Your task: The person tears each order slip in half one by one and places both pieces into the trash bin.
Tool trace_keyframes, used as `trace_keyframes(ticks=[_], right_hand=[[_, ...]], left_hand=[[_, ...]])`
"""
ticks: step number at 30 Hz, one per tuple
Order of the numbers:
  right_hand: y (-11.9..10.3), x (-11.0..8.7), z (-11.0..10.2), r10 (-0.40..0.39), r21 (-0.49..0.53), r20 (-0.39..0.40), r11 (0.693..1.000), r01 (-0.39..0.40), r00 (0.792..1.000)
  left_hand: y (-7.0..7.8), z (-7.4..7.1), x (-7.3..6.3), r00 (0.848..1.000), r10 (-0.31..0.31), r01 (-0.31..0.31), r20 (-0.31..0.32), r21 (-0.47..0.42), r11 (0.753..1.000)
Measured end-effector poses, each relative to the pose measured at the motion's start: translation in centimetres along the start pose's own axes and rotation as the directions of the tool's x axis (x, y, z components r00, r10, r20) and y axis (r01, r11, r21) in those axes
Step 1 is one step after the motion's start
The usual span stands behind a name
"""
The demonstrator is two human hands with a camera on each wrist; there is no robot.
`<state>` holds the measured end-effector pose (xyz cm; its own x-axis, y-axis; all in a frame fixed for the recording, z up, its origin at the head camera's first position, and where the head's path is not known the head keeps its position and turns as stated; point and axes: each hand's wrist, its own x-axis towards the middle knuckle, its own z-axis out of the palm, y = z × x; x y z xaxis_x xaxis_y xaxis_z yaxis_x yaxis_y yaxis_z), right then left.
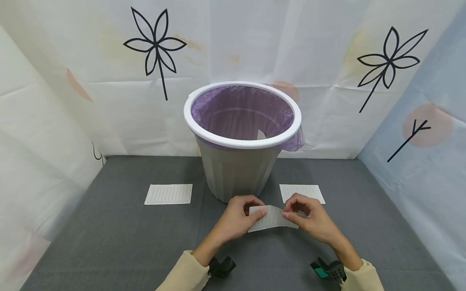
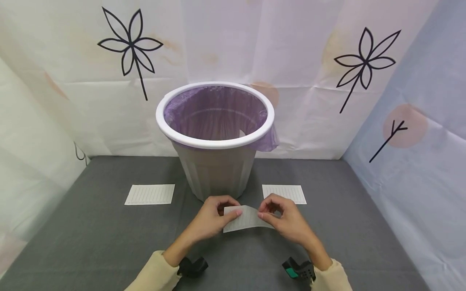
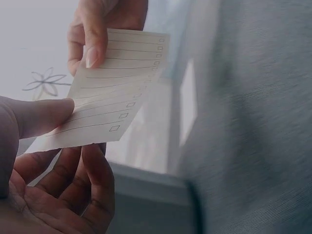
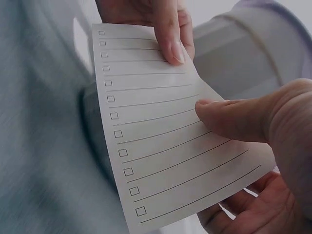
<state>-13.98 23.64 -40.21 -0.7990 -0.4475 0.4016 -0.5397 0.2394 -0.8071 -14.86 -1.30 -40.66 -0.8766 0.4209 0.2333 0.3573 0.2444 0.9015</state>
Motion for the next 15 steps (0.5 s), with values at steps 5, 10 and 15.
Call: trace_keyframes(ticks=[5,10,15], right_hand=[[-1.8,1.7,0.3,-0.019,0.025,0.002,1.000,0.018,1.000],[-3.6,3.3,0.7,-0.053,0.034,-0.016,0.998,0.053,0.998],[-5.3,4.9,1.2,-0.104,0.050,-0.038,0.993,0.106,0.994]], left_hand=[[1.7,-2.0,-0.3,0.997,0.053,-0.053,-0.054,0.010,0.999],[3.4,-3.8,-0.9,0.987,0.107,-0.108,-0.118,-0.003,0.994],[4.7,-5.0,-1.5,0.975,0.135,-0.141,-0.175,-0.027,0.990]])
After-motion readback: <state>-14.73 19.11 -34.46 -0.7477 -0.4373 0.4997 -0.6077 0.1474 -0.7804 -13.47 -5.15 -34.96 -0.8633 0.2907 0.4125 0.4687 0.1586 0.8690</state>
